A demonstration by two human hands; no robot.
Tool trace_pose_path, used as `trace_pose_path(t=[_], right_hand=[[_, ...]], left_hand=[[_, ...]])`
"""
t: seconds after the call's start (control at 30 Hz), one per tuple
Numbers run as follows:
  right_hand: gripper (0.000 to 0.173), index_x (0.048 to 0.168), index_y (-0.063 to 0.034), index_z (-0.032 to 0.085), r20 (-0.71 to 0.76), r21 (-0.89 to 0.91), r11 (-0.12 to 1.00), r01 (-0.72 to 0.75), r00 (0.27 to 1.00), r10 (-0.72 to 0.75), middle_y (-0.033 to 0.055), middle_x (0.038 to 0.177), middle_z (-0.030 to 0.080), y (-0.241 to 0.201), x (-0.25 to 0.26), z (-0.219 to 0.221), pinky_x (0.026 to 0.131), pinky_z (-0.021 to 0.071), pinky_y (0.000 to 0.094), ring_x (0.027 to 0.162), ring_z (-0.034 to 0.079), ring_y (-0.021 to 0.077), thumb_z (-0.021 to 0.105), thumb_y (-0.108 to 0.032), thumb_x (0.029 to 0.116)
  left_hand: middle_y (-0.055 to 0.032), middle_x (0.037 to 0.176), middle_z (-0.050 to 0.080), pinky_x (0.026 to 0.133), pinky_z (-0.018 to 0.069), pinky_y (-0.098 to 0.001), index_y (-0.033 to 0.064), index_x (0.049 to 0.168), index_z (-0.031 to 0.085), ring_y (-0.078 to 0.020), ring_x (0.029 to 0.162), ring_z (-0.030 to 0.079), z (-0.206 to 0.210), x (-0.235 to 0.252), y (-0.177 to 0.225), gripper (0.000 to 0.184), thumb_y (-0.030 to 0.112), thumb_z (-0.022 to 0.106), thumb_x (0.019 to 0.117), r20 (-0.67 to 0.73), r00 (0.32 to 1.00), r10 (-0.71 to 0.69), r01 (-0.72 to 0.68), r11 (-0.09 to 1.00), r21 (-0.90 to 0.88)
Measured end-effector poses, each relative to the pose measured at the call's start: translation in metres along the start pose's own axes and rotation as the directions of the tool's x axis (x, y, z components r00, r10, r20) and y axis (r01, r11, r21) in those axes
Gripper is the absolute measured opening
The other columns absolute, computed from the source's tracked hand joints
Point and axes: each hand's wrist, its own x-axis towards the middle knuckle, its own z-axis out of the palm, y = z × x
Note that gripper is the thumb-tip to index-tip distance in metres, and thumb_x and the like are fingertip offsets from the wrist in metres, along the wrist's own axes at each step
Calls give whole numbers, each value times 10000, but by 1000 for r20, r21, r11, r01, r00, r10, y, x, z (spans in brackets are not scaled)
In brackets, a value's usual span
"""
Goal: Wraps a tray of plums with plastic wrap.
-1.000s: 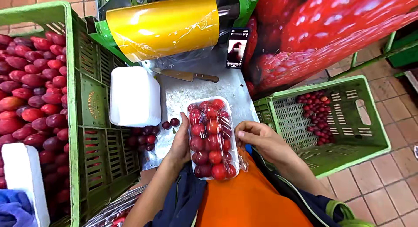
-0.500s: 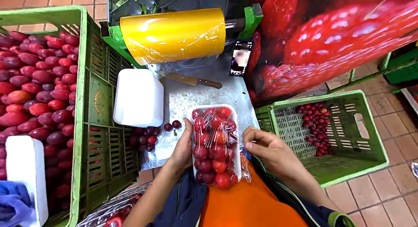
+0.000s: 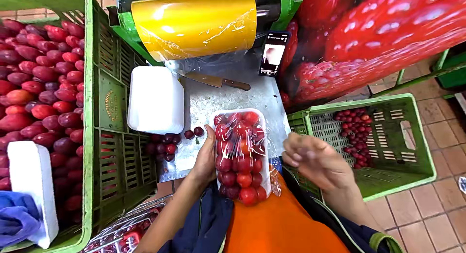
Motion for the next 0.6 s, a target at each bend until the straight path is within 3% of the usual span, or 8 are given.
trace_pose_path(t=[0.1, 0.17, 0.23, 0.33, 0.43, 0.47, 0.53, 0.6], right_hand=[[129, 911, -177, 725, -86, -120, 985, 127, 987, -138, -16, 955, 639, -21, -9, -6, 775, 567, 304, 877, 635, 131, 711, -298, 956], [251, 905, -183, 724, -185, -422, 907, -15, 980, -70, -6, 966, 654, -20, -14, -4, 724, 583, 293, 841, 646, 123, 667, -415, 982], [331, 982, -189, 742, -229, -574, 791, -212, 969, 93, -6, 1017, 668, -8, -12, 7, 715, 570, 295, 840, 638, 116, 596, -485, 1009], [218, 941, -166, 761, -219, -402, 857, -324, 942, 254, -23, 937, 665, 0, 2, 23, 703, 536, 225, 793, 605, 59, 729, -381, 937], [146, 876, -146, 743, -108, -75, 981, -177, 980, 169, -29, 824, 621, -3, 7, 8, 652, 481, 219, 718, 561, 46, 738, -282, 929], [135, 885, -162, 748, -98, -66, 990, -127, 988, 121, -38, 840, 626, -7, 6, 3, 677, 503, 230, 744, 580, 54, 741, -290, 929], [146, 887, -155, 744, -143, -253, 964, -84, 988, 49, -14, 889, 641, -16, 0, 0, 716, 543, 254, 790, 610, 86, 762, -296, 920], [184, 917, -130, 759, -199, -473, 865, -166, 977, 79, 21, 925, 660, -18, -4, 8, 698, 556, 253, 787, 618, 101, 723, -307, 952]], left_hand=[[51, 1067, 743, 821, 608, -273, 277, 1209, 677, -39, 964, 709, -5, -1, -5, 591, 632, 229, 1060, -34, 997, 64, -66, 996, -65], [54, 1078, 742, 824, 609, -278, 286, 1215, 671, -42, 972, 708, -6, -1, -6, 585, 628, 222, 1063, -44, 996, 72, -74, 996, -53], [55, 1074, 739, 812, 610, -283, 288, 1213, 668, -45, 967, 706, -5, 0, -6, 592, 637, 215, 1060, -35, 998, 58, -59, 998, -29], [60, 1077, 739, 806, 610, -282, 294, 1224, 662, -39, 968, 705, 1, 2, -4, 622, 664, 194, 1045, -6, 999, 40, -40, 999, 29], [52, 1061, 742, 797, 613, -280, 287, 1214, 668, -44, 956, 709, -1, 1, -2, 626, 658, 191, 1049, -13, 998, 55, -55, 998, 22], [54, 1055, 741, 803, 609, -276, 288, 1198, 673, -41, 957, 707, -1, 0, -1, 611, 648, 201, 1054, -38, 998, 57, -57, 998, 11], [73, 1072, 745, 848, 604, -267, 304, 1182, 683, -28, 991, 704, 2, 1, 0, 589, 629, 206, 1060, -82, 995, 59, -60, 998, -17], [75, 1079, 745, 861, 602, -264, 305, 1190, 678, -26, 998, 703, 3, 3, -1, 588, 626, 203, 1061, -68, 996, 61, -63, 997, -39]])
